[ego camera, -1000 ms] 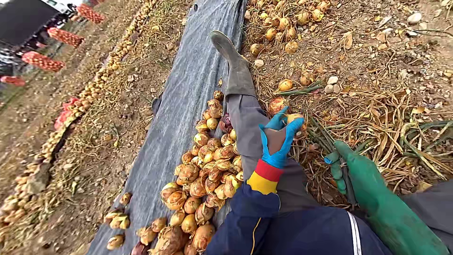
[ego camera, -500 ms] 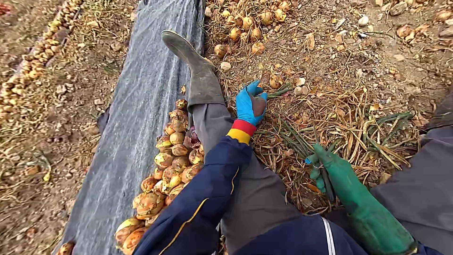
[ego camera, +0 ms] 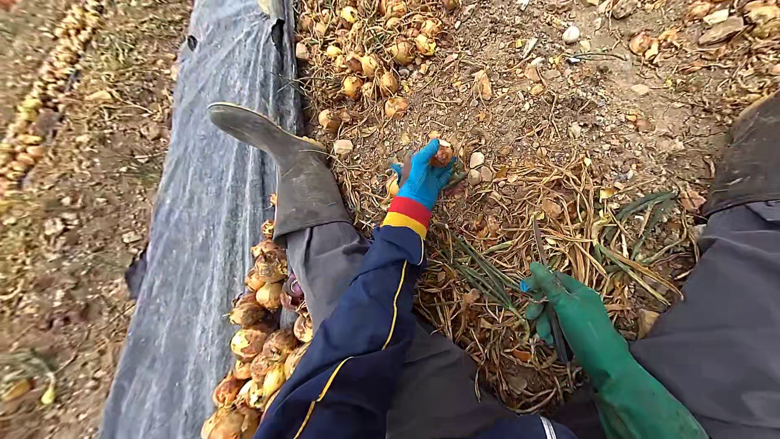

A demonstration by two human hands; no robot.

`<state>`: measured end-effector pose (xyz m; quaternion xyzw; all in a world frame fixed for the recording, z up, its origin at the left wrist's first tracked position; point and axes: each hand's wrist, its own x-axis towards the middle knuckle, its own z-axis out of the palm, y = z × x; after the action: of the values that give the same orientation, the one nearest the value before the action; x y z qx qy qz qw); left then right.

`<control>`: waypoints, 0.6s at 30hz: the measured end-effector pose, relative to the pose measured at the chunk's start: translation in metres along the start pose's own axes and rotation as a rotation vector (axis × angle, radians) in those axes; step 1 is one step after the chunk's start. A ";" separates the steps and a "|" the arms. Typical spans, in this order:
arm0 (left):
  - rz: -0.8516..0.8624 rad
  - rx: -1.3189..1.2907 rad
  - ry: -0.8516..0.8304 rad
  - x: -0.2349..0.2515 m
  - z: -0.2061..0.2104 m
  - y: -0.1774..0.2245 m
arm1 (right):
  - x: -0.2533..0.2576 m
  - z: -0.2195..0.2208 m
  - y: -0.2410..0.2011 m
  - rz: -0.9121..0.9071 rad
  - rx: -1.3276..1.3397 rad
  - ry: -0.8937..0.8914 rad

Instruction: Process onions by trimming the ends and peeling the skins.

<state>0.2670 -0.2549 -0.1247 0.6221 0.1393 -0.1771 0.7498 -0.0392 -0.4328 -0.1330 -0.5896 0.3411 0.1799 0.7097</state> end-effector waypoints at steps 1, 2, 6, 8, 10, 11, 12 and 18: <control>-0.056 -0.147 -0.089 -0.013 -0.002 -0.002 | 0.001 0.004 -0.001 0.005 0.004 0.011; -0.109 -0.239 -0.130 -0.031 0.002 -0.004 | 0.002 0.007 -0.002 0.008 -0.001 0.019; -0.207 -0.332 -0.204 -0.109 0.019 -0.034 | 0.002 0.016 -0.009 -0.023 -0.060 0.031; -0.235 -0.301 -0.211 -0.140 0.025 -0.053 | -0.003 0.017 -0.018 -0.039 -0.076 0.043; -0.257 -0.256 -0.205 -0.167 0.027 -0.068 | -0.010 0.019 -0.028 -0.055 -0.077 0.057; -0.253 -0.239 -0.226 -0.176 0.027 -0.074 | -0.012 0.020 -0.030 -0.067 -0.075 0.054; -0.234 -0.230 -0.248 -0.184 0.027 -0.081 | -0.014 0.020 -0.030 -0.072 -0.081 0.048; -0.125 -0.238 -0.320 -0.201 0.027 -0.106 | -0.016 0.023 -0.021 -0.061 -0.053 0.029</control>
<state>0.0395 -0.2805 -0.1272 0.4833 0.0767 -0.3023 0.8180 -0.0305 -0.4139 -0.1058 -0.6207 0.3285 0.1586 0.6940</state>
